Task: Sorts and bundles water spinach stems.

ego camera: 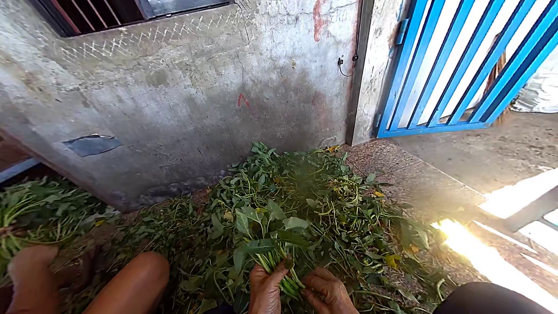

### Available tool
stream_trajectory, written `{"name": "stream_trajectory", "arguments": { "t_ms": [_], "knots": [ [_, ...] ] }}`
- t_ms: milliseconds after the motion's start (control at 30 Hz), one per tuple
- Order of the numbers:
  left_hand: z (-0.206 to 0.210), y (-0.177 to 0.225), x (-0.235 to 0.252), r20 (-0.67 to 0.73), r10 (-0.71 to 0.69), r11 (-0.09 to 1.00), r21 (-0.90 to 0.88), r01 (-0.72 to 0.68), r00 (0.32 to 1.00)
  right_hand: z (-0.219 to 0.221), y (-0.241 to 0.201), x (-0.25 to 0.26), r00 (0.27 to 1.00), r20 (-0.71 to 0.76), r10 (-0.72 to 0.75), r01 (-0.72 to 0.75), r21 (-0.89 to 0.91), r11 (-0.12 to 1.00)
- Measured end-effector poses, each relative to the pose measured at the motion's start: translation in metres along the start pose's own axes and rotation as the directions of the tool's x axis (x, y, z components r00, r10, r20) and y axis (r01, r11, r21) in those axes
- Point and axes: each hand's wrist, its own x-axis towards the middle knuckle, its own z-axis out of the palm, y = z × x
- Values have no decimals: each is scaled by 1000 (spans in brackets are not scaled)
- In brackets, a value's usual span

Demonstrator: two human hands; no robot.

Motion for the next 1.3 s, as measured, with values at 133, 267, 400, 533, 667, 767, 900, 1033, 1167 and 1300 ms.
{"name": "stream_trajectory", "arguments": {
  "t_ms": [133, 267, 400, 533, 667, 767, 900, 1033, 1167, 1300],
  "knots": [
    [2, -1, -1, 25, -27, 999, 31, 26, 999, 0, -13, 4, 991, -98, 89, -93, -31, 995],
    [4, -5, -4, 88, -69, 996, 65, 63, 994, 2, -23, 15, 975, -176, 139, -100, 217, 971],
    [6, -7, -4, 141, -100, 994, 66, 92, 985, 0, -28, 16, 962, -170, 213, -77, 580, 811],
    [7, -7, -3, 158, -104, 994, 59, 96, 982, 1, -31, 15, 943, -211, 256, -34, 706, 708],
    [9, -11, 0, 93, -93, 994, 70, 87, 991, 5, -24, 12, 932, -314, 180, 17, 535, 845],
    [11, -13, 2, 1, -89, 991, 98, 89, 996, 7, -14, 9, 943, -333, 18, 59, 219, 974],
    [7, -10, 12, -153, -75, 994, 66, 86, 985, -7, -19, 0, 995, -28, -99, 100, 24, 995],
    [2, -7, 18, -243, -28, 994, 93, 52, 970, -45, -33, 5, 691, 670, 272, -118, -267, 956],
    [2, -11, 16, -216, 2, 987, 160, 33, 976, -58, -43, 12, 384, 602, 700, -261, -657, 707],
    [9, -19, 11, -174, -37, 979, 190, 70, 984, -44, -24, 13, 785, 478, 394, -292, -276, 916]
  ]
}}
